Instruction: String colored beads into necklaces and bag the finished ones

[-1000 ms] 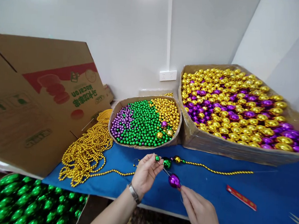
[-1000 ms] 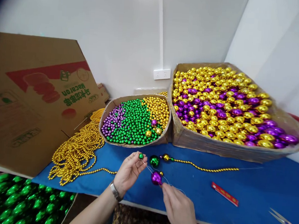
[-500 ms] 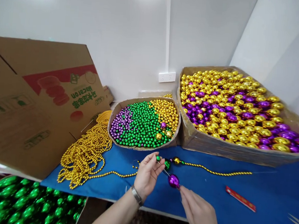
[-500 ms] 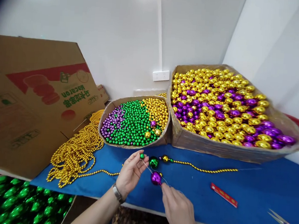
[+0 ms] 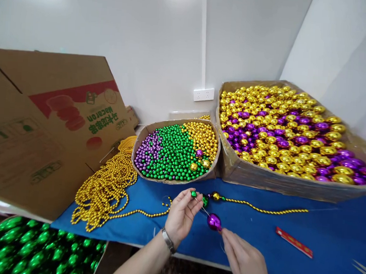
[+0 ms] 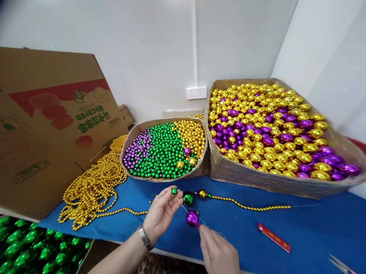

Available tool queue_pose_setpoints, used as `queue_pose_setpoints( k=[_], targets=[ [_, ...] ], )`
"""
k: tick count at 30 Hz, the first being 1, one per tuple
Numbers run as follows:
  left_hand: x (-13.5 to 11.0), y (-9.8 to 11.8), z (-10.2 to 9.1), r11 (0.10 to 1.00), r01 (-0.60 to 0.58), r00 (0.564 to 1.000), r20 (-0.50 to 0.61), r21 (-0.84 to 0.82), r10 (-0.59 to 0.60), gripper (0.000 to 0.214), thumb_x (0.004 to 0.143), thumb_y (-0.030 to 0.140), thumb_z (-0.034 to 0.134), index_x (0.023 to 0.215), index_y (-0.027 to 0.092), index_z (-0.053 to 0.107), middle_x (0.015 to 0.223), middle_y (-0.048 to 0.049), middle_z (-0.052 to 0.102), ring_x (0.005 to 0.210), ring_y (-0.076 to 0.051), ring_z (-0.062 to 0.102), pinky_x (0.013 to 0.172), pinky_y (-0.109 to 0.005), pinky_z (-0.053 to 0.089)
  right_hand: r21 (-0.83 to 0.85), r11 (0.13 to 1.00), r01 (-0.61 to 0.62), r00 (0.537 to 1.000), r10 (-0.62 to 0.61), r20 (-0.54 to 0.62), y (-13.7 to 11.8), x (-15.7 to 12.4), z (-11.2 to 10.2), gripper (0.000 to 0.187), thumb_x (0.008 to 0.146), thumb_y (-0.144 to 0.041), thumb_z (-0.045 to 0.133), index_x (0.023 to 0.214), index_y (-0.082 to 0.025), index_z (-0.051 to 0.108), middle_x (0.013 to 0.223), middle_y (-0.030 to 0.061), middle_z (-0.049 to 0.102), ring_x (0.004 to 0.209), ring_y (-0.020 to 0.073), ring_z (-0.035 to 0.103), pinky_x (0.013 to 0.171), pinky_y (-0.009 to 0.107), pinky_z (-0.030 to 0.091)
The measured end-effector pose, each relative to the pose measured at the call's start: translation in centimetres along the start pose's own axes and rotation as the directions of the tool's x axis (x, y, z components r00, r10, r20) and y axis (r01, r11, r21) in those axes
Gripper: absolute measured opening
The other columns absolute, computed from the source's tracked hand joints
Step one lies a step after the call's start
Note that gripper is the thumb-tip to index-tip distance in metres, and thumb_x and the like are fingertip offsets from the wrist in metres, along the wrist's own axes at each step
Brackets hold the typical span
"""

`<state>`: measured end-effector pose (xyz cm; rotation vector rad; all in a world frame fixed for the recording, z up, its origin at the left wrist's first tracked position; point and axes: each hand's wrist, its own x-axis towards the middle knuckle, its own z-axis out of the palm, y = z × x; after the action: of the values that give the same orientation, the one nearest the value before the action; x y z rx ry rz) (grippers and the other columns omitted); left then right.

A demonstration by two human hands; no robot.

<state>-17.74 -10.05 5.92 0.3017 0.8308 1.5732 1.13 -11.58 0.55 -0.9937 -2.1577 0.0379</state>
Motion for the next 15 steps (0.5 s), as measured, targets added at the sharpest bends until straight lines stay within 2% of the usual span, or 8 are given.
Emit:
queue_pose_setpoints(
  k=[4, 6, 8, 10, 12, 13, 15],
  targets=[
    [-0.7, -0.1, 0.5, 0.992, -0.063, 0.995, 0.079, 0.108, 0.055, 0.023, 0.070, 0.024, 0.074, 0.088, 0.014, 0.063, 0.089, -0.0074, 0.068, 0.087, -0.021, 0.066, 0.083, -0.035, 0.050, 0.013, 1.000, -0.009, 1.000, 0.009, -0.012, 0.1, 0.0, 0.0, 0.037, 0.093, -0.023, 0.032, 0.094, -0.018, 0.068, 0.081, 0.0063, 0.074, 0.067, 0.0159, 0.070, 0.061, 0.023, 0.055],
    [-0.5, 0.2, 0.6, 0.971, -0.088, 0.986, 0.157, 0.222, 0.054, 0.027, 0.071, 0.026, 0.073, 0.093, 0.014, 0.064, 0.096, -0.0094, 0.067, 0.090, -0.023, 0.065, 0.081, -0.036, 0.050, 0.013, 1.000, -0.016, 0.999, 0.016, -0.038, 0.2, 0.0, 0.0, 0.036, 0.094, -0.023, 0.032, 0.095, -0.017, 0.068, 0.083, 0.0065, 0.074, 0.069, 0.0162, 0.070, 0.061, 0.023, 0.055],
    [0.7, 1.0, 0.8, 0.914, -0.174, 0.971, 0.217, 0.367, 0.098, 0.031, 0.074, 0.029, 0.069, 0.101, 0.016, 0.063, 0.105, -0.0114, 0.064, 0.094, -0.024, 0.063, 0.080, -0.035, 0.049, 0.012, 1.000, -0.025, 0.998, 0.025, -0.064, 0.4, -0.1, -0.1, 0.036, 0.094, -0.024, 0.032, 0.094, -0.017, 0.068, 0.083, 0.0065, 0.074, 0.069, 0.0165, 0.070, 0.061, 0.023, 0.055],
    [3.0, 2.2, 0.9, 0.784, -0.331, 0.940, 0.258, 0.525, 0.224, 0.032, 0.075, 0.030, 0.067, 0.104, 0.018, 0.063, 0.109, -0.0112, 0.061, 0.100, -0.025, 0.059, 0.084, -0.035, 0.047, 0.013, 0.999, -0.031, 0.997, 0.032, -0.070, 0.6, -0.2, -0.2, 0.036, 0.094, -0.025, 0.033, 0.094, -0.017, 0.068, 0.083, 0.0063, 0.074, 0.070, 0.0169, 0.071, 0.061, 0.023, 0.056],
    [5.9, 3.5, 1.2, 0.599, -0.449, 0.893, 0.303, 0.663, 0.334, 0.033, 0.068, 0.026, 0.073, 0.100, 0.020, 0.066, 0.108, -0.0100, 0.061, 0.109, -0.026, 0.052, 0.092, -0.036, 0.041, 0.014, 0.999, -0.041, 0.997, 0.042, -0.068, 1.0, -0.3, -0.3, 0.035, 0.094, -0.027, 0.034, 0.095, -0.018, 0.068, 0.085, 0.0060, 0.074, 0.073, 0.0174, 0.071, 0.063, 0.024, 0.056],
    [7.4, 4.1, 1.4, 0.527, -0.465, 0.882, 0.318, 0.711, 0.349, 0.036, 0.062, 0.023, 0.076, 0.097, 0.021, 0.067, 0.109, -0.0096, 0.060, 0.113, -0.027, 0.048, 0.097, -0.037, 0.037, 0.014, 0.999, -0.043, 0.997, 0.044, -0.069, 1.1, -0.4, -0.3, 0.035, 0.094, -0.027, 0.034, 0.095, -0.018, 0.068, 0.085, 0.0058, 0.074, 0.073, 0.0175, 0.071, 0.063, 0.024, 0.057],
    [9.9, 4.9, 1.9, 0.461, -0.460, 0.881, 0.326, 0.759, 0.343, 0.040, 0.053, 0.015, 0.080, 0.091, 0.021, 0.068, 0.106, -0.0094, 0.061, 0.119, -0.030, 0.041, 0.103, -0.038, 0.030, 0.011, 0.999, -0.040, 0.996, 0.041, -0.078, 1.3, -0.4, -0.3, 0.035, 0.094, -0.028, 0.035, 0.095, -0.019, 0.068, 0.084, 0.0055, 0.074, 0.072, 0.0175, 0.071, 0.062, 0.023, 0.057]
  ],
)
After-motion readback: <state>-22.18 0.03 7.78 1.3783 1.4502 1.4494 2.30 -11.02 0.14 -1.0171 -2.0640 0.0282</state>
